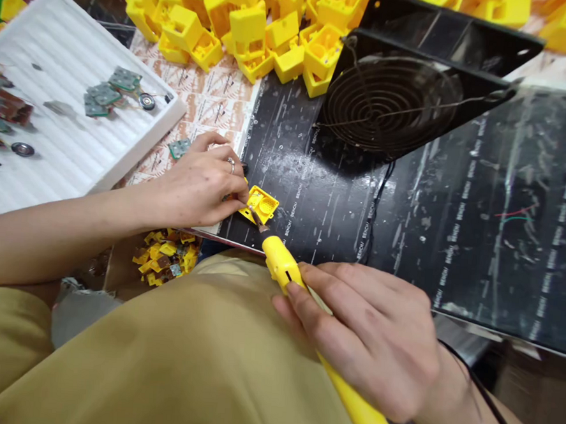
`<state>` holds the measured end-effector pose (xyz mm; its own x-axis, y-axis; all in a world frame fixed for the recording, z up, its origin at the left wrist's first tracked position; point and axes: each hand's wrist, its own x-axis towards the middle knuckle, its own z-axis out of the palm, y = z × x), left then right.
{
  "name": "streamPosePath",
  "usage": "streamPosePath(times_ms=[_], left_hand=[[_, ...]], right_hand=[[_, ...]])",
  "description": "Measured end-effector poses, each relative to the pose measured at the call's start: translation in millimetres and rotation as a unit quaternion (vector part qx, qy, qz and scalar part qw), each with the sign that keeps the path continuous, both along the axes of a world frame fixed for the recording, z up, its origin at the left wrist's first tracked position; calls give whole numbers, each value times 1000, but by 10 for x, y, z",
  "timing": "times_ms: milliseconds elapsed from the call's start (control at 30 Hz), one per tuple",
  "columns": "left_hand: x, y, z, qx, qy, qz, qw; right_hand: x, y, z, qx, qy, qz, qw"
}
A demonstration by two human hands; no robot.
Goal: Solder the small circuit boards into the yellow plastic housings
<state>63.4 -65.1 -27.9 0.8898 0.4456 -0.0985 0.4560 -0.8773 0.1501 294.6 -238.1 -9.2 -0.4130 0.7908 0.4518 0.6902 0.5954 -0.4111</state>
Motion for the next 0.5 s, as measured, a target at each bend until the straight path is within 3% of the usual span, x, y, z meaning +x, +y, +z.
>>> streamPosePath(times_ms=[67,167,367,500], left_hand=[[5,5,3,2,5,-2,1000],[0,17,11,1,4,-9,1000],[11,23,44,12,9,-25,1000],[79,-8,72,-3,69,-7,998]], right_hand=[[52,-10,78,-6,-21,22,1000],[134,-62,123,-53,-19,-15,998],[115,-54,69,-60,18,-61,996],[85,-41,54,-56,28,-77,995]])
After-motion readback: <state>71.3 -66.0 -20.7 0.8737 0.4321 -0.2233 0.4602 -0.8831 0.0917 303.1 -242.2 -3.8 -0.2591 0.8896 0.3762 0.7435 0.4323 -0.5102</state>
